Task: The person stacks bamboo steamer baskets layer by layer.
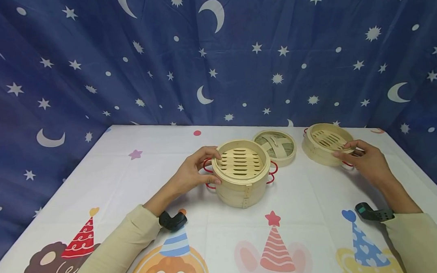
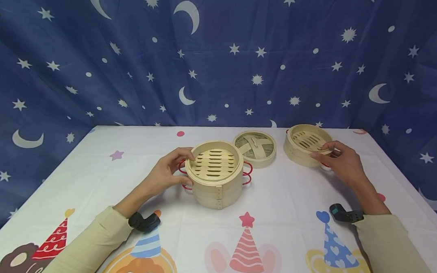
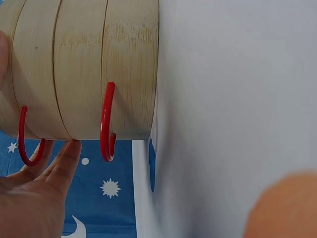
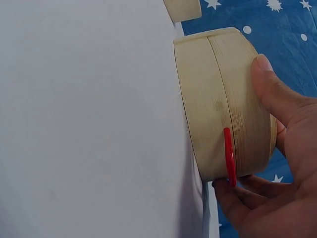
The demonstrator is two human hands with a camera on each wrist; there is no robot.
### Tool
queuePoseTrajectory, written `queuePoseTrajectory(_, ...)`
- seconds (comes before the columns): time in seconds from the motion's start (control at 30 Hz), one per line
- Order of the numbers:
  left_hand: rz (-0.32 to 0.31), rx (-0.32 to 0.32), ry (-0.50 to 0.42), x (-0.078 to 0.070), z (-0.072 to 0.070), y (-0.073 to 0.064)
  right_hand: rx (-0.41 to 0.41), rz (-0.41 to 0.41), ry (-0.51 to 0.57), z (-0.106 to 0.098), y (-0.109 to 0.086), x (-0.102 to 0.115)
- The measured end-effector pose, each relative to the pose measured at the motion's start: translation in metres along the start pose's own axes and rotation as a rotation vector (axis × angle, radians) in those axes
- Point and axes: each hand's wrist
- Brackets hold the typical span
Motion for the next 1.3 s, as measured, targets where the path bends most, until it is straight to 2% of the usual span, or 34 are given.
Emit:
queuePoseTrajectory(0.33,0.011,-0.001,0.003,0.000,0.000,-0.001,-0.022,-0.001,-0.044,0.000,-0.001,0.000)
queuePoseTrajectory(0.57,0.022,-0.001,-0.006,0.001,0.000,-0.001,-0.027,-0.008,-0.030,-0.002,0.000,0.003)
queuePoseTrajectory(1.3,0.031,-0.003,-0.011,0.001,0.001,0.000,-0.018,-0.088,0.026,-0.010,-0.006,0.045)
Point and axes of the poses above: each hand's wrist, its own y-axis towards the middle knuckle, its own z-axis out of the palm, x = y × z, and after that the axes turned 2 degrees about -x, right-handed
